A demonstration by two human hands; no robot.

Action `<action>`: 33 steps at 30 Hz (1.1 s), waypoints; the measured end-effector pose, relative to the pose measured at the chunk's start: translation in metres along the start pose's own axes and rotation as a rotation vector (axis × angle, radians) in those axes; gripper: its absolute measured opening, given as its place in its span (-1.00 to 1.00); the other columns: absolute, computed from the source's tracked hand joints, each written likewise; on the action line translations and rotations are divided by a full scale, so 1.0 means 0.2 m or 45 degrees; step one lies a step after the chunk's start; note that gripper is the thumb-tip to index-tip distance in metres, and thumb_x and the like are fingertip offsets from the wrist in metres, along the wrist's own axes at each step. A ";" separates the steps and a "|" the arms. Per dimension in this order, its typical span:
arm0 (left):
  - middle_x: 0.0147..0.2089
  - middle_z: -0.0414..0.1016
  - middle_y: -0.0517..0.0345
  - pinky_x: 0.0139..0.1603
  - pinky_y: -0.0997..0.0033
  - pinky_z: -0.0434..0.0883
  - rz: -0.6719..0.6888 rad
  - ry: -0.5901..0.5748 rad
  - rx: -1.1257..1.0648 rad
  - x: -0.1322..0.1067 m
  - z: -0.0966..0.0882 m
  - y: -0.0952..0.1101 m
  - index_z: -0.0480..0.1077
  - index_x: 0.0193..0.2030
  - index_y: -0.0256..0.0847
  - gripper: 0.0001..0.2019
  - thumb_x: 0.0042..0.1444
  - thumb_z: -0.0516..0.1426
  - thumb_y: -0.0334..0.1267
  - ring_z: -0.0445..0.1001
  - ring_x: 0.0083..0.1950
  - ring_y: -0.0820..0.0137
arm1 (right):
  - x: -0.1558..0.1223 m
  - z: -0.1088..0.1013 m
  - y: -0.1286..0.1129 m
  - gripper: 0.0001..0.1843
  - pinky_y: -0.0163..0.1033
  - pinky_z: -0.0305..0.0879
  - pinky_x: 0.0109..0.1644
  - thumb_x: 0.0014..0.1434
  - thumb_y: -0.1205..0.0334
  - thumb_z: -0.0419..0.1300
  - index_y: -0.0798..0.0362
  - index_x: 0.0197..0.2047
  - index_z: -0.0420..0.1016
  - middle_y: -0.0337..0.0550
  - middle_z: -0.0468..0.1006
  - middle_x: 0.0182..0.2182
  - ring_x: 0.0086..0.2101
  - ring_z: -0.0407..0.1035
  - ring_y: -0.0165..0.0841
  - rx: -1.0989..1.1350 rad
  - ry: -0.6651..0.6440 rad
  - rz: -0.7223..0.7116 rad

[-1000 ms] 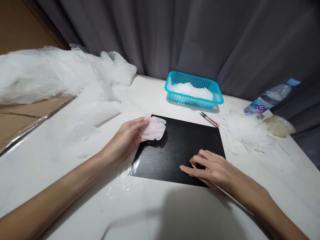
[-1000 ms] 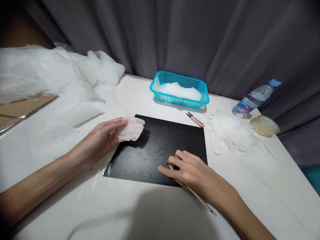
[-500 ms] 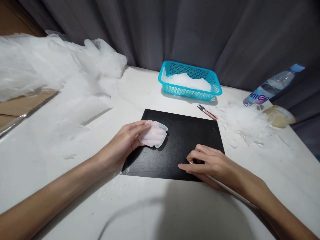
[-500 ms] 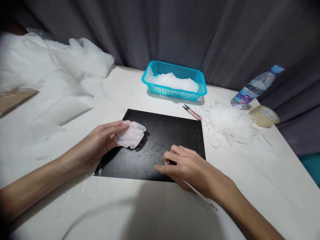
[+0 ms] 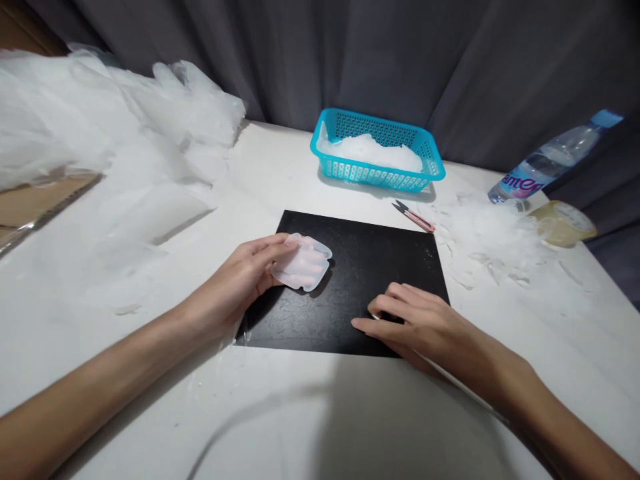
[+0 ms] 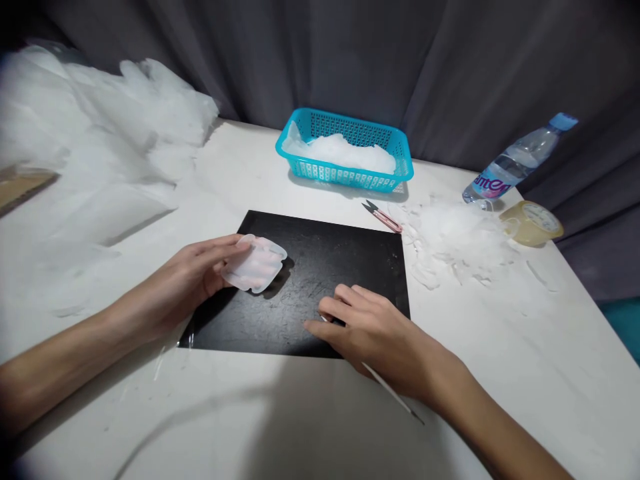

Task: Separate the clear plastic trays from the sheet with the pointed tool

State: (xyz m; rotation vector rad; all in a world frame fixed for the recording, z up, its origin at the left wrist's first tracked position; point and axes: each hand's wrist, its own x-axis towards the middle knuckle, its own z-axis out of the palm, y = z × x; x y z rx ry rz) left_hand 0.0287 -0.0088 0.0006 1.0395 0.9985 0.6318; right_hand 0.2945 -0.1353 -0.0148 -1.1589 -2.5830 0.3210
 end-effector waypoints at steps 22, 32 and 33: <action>-0.11 0.69 0.00 -0.10 0.39 0.57 -0.005 -0.048 0.129 0.00 0.00 0.00 0.67 -0.07 -0.19 -0.72 0.23 0.32 -0.04 0.61 -0.10 0.24 | 0.08 0.02 -0.05 -0.76 -0.15 0.19 -0.13 0.37 0.52 0.12 0.14 0.03 0.51 -0.11 0.55 -0.25 -0.28 0.30 -0.29 -0.236 0.131 -0.080; -0.17 0.64 0.05 -0.18 0.47 0.48 0.010 -0.126 0.171 -0.01 0.00 -0.01 0.64 -0.11 -0.20 -0.68 0.24 0.30 0.03 0.54 -0.17 0.32 | 0.11 -0.01 -0.06 -0.69 -0.16 0.19 -0.18 0.39 0.55 0.01 0.15 -0.12 0.56 -0.13 0.56 -0.32 -0.30 0.30 -0.30 -0.385 0.165 -0.141; -0.16 0.65 0.05 -0.18 0.47 0.48 0.009 -0.137 0.174 -0.01 0.00 -0.01 0.64 -0.11 -0.20 -0.67 0.24 0.30 0.04 0.54 -0.16 0.32 | 0.11 -0.01 -0.06 -0.69 -0.16 0.19 -0.18 0.39 0.55 0.01 0.16 -0.12 0.57 -0.13 0.56 -0.32 -0.30 0.30 -0.30 -0.389 0.167 -0.150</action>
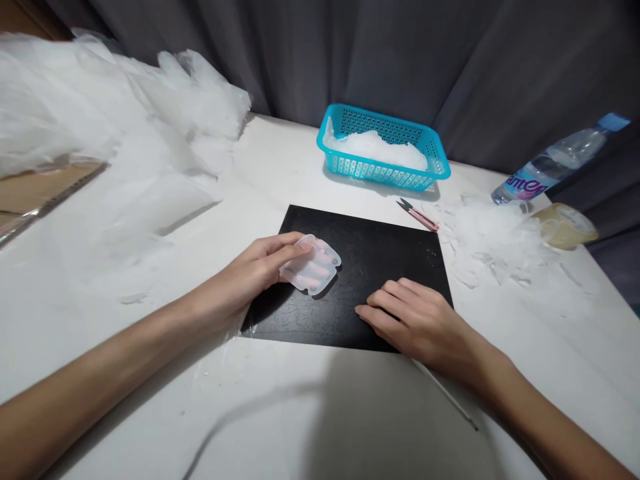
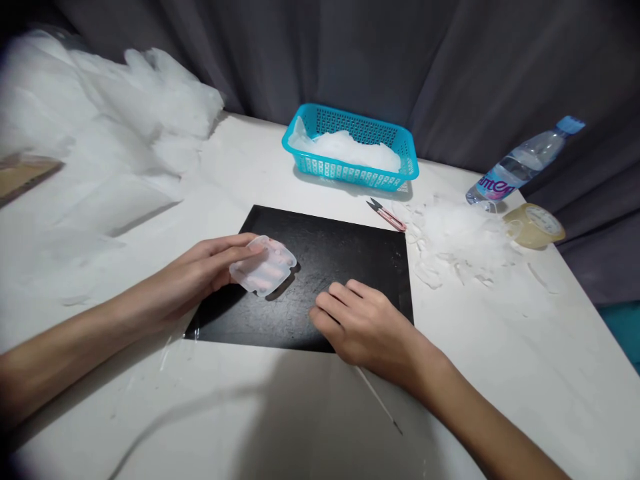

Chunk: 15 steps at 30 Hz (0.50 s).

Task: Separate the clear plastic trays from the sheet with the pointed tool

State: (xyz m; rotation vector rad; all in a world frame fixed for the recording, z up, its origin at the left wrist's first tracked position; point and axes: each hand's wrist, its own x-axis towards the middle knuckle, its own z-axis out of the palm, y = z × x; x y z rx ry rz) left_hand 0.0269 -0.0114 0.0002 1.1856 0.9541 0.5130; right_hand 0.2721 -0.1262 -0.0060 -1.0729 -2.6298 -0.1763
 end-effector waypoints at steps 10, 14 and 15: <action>-0.06 0.72 -0.03 -0.12 0.38 0.50 -0.002 -0.076 -0.041 -0.02 0.00 0.00 0.64 -0.01 -0.19 -0.62 0.34 0.19 0.07 0.63 -0.07 0.20 | 0.03 -0.01 -0.05 -0.52 -0.09 0.22 -0.18 0.43 0.51 -0.13 0.09 -0.35 0.54 -0.05 0.56 -0.30 -0.36 0.26 -0.27 -0.217 -0.001 -0.211; -0.04 0.72 -0.05 -0.14 0.38 0.50 -0.030 -0.089 -0.030 -0.02 0.00 0.01 0.64 0.00 -0.20 -0.61 0.34 0.19 0.07 0.63 -0.10 0.23 | 0.04 0.00 -0.06 -0.54 -0.10 0.23 -0.19 0.43 0.52 -0.11 0.09 -0.33 0.55 -0.07 0.57 -0.30 -0.34 0.27 -0.26 -0.215 0.059 -0.263; -0.05 0.72 -0.06 -0.14 0.38 0.50 -0.031 -0.087 -0.024 -0.02 0.01 0.01 0.64 0.00 -0.21 -0.60 0.34 0.19 0.08 0.63 -0.11 0.23 | 0.03 0.00 -0.06 -0.54 -0.10 0.23 -0.19 0.42 0.52 -0.11 0.10 -0.33 0.55 -0.06 0.56 -0.30 -0.33 0.27 -0.26 -0.211 0.072 -0.267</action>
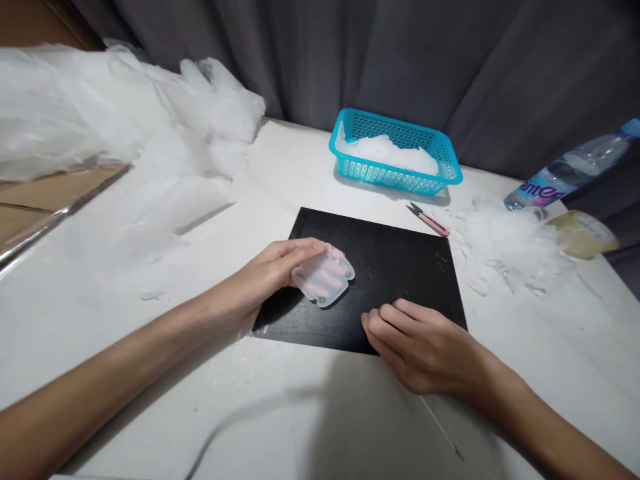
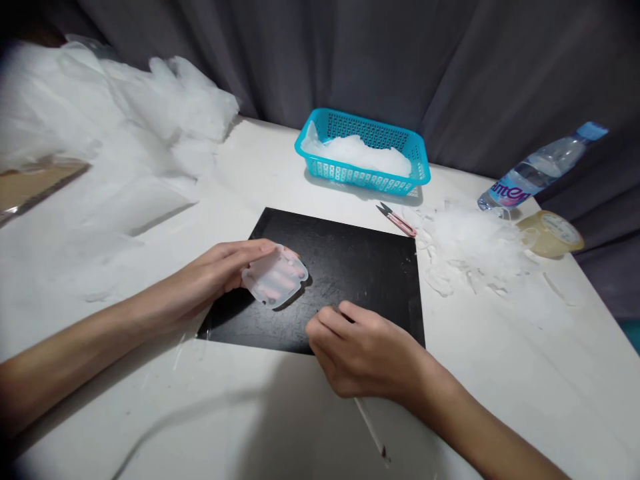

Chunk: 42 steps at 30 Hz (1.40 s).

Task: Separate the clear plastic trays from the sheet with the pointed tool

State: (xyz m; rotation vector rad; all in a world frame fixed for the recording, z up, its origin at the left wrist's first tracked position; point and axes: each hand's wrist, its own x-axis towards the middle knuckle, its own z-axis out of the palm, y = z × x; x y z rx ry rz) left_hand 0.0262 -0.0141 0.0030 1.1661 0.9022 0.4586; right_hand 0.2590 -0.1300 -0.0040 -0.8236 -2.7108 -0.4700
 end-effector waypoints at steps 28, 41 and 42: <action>-0.03 0.70 -0.08 -0.07 0.32 0.55 -0.055 -0.153 0.008 -0.02 0.03 0.02 0.61 0.02 -0.20 -0.62 0.34 0.21 0.06 0.65 -0.05 0.17 | -0.26 0.12 0.32 -0.47 0.06 0.43 -0.02 0.33 0.58 -0.07 0.26 0.30 0.42 0.19 0.52 -0.08 -0.08 0.36 -0.03 -0.202 -0.244 0.664; 0.03 0.70 -0.20 -0.08 0.26 0.60 -0.065 -0.386 -0.311 -0.04 0.06 0.00 0.57 0.06 -0.27 -0.64 0.44 0.09 -0.04 0.71 -0.05 0.13 | -0.31 0.27 0.51 -0.64 0.04 0.37 0.10 0.47 0.15 0.08 0.11 0.17 0.55 0.10 0.60 -0.04 -0.04 0.42 -0.05 -0.058 0.148 1.132; 0.04 0.70 -0.20 -0.08 0.26 0.60 -0.067 -0.388 -0.306 -0.04 0.06 0.00 0.57 0.07 -0.26 -0.63 0.44 0.08 -0.03 0.71 -0.05 0.14 | -0.32 0.27 0.52 -0.67 0.03 0.36 0.06 0.48 0.13 0.07 0.08 0.11 0.58 0.06 0.62 -0.08 -0.07 0.43 -0.06 -0.048 0.148 1.138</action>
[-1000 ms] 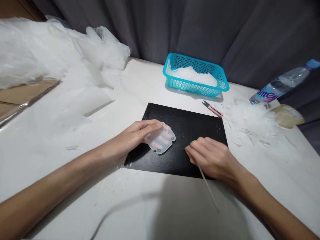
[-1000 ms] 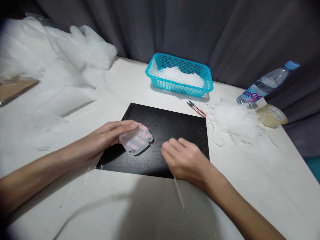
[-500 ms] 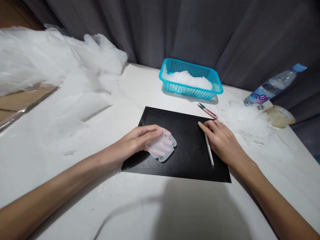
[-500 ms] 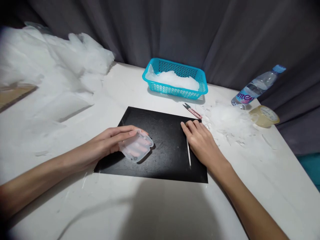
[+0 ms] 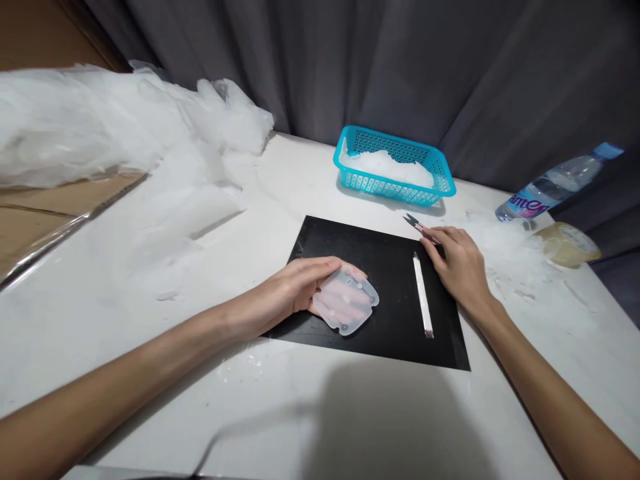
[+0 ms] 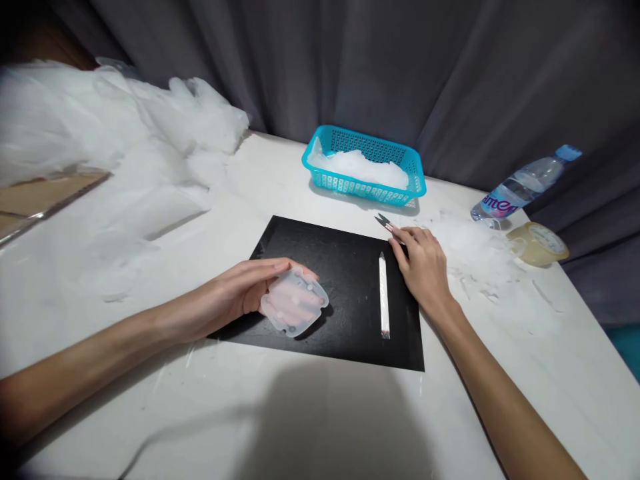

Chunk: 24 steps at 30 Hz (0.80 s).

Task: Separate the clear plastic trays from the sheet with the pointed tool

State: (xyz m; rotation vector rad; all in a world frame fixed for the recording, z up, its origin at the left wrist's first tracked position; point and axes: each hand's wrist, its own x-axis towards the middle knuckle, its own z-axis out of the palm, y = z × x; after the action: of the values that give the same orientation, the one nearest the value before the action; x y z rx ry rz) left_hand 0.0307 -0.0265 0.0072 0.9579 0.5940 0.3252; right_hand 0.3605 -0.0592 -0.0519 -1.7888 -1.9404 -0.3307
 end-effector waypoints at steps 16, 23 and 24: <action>0.11 0.67 -0.21 -0.08 0.24 0.59 -0.052 0.002 0.104 0.00 0.01 0.02 0.56 0.06 -0.22 -0.46 0.35 0.09 0.23 0.69 -0.02 0.10 | 0.01 -0.10 -0.09 -0.72 -0.01 0.37 -0.05 0.53 0.22 -0.11 0.02 -0.06 0.41 0.00 0.48 -0.22 -0.21 0.41 -0.16 0.222 0.076 -0.050; 0.08 0.67 -0.22 -0.14 0.23 0.62 -0.055 0.006 0.098 0.01 0.01 0.03 0.56 0.03 -0.23 -0.49 0.34 0.11 0.20 0.69 -0.06 0.09 | -0.05 -0.21 -0.18 -0.74 -0.17 0.42 -0.17 0.49 0.08 0.10 0.01 0.06 0.52 -0.07 0.55 -0.15 -0.24 0.47 -0.28 0.777 -0.474 0.001; 0.07 0.68 -0.20 -0.16 0.24 0.62 -0.047 0.001 0.112 0.01 0.00 0.03 0.56 0.03 -0.22 -0.52 0.36 0.12 0.17 0.69 -0.07 0.11 | -0.06 -0.23 -0.19 -0.71 -0.20 0.42 -0.22 0.46 0.08 0.15 -0.01 0.12 0.53 -0.07 0.54 -0.13 -0.27 0.45 -0.31 0.811 -0.531 -0.014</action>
State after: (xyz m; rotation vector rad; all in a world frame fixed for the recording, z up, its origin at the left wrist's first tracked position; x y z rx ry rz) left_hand 0.0323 -0.0236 0.0113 1.0301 0.6299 0.2682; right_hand 0.3317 -0.0953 -0.0130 -1.4826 -2.0039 0.6427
